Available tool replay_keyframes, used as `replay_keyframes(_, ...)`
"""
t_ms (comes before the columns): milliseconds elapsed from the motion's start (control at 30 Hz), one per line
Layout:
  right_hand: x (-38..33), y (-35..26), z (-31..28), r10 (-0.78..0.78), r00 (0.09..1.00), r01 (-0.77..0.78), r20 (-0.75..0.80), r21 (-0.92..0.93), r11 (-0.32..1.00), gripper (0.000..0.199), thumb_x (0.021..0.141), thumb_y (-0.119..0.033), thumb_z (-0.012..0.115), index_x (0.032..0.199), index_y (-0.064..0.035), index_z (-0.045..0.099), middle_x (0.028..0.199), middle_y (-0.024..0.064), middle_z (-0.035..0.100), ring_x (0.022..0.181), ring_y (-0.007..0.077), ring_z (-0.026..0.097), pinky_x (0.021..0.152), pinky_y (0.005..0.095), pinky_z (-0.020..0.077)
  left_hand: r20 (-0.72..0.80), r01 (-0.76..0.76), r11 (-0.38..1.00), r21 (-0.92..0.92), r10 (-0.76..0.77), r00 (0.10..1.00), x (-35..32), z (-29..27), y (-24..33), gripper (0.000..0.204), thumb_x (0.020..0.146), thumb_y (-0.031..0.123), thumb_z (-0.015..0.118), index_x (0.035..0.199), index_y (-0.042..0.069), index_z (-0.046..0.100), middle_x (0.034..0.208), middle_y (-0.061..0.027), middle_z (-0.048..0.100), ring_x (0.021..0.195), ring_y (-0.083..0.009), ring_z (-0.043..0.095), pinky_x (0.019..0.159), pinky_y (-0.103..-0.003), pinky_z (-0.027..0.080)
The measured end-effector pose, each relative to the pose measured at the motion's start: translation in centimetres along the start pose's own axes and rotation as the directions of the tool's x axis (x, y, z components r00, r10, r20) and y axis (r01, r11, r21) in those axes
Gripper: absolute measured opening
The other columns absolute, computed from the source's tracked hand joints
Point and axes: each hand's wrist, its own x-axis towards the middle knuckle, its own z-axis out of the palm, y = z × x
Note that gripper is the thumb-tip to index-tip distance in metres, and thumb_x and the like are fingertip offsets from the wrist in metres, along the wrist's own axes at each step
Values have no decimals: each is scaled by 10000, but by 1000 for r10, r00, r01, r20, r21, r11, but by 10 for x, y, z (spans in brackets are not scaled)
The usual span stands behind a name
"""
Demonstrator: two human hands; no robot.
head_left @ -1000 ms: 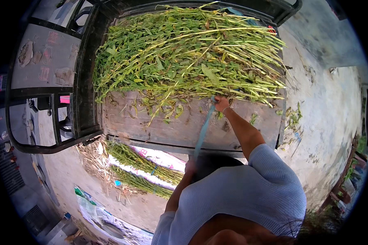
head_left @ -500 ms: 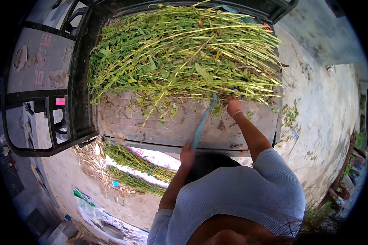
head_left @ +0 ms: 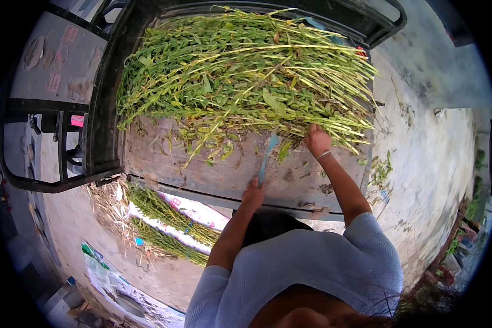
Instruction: The person gathers long green plant stalks from a pile on a cart bed and arranges them into a neat bundle. They use a blue plastic tie to secure the stalks together, wrapping it around the center and pulling it tight to hold the bundle in place.
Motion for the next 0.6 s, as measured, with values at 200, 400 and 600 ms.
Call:
replay_keyframes(200, 29, -14, -97, -131, 951, 187, -281, 182, 965, 163, 743, -155, 632, 865, -103, 539, 774, 103, 538, 680, 300, 567, 577, 397, 459, -2, 3, 1000, 8, -3, 1000, -2, 0, 1, 610, 763, 235, 633, 1313, 145, 385, 1453, -155, 118, 1266, -382, 281, 980, -429, 379)
replay_keyframes(400, -15, -11, -85, -217, 970, 242, -110, 526, 815, 227, 723, -110, 651, 936, -43, 607, 863, 153, 607, 777, 345, 582, 659, 390, 474, -136, -11, 999, -48, 4, 991, 5, 15, -6, 578, 739, 191, 632, 1274, 127, 425, 1435, -146, 172, 1218, -359, 352, 929, -427, 420)
replay_keyframes(600, -118, -30, -67, -150, 981, 12, 124, 732, 681, 258, 721, -104, 651, 956, -13, 598, 821, 170, 600, 752, 344, 586, 656, 382, 477, -395, -247, 595, -765, -130, 909, 1, 23, -38, 535, 792, 210, 617, 1283, 118, 426, 1323, -152, 416, 1193, -305, 428, 918, -425, 428)
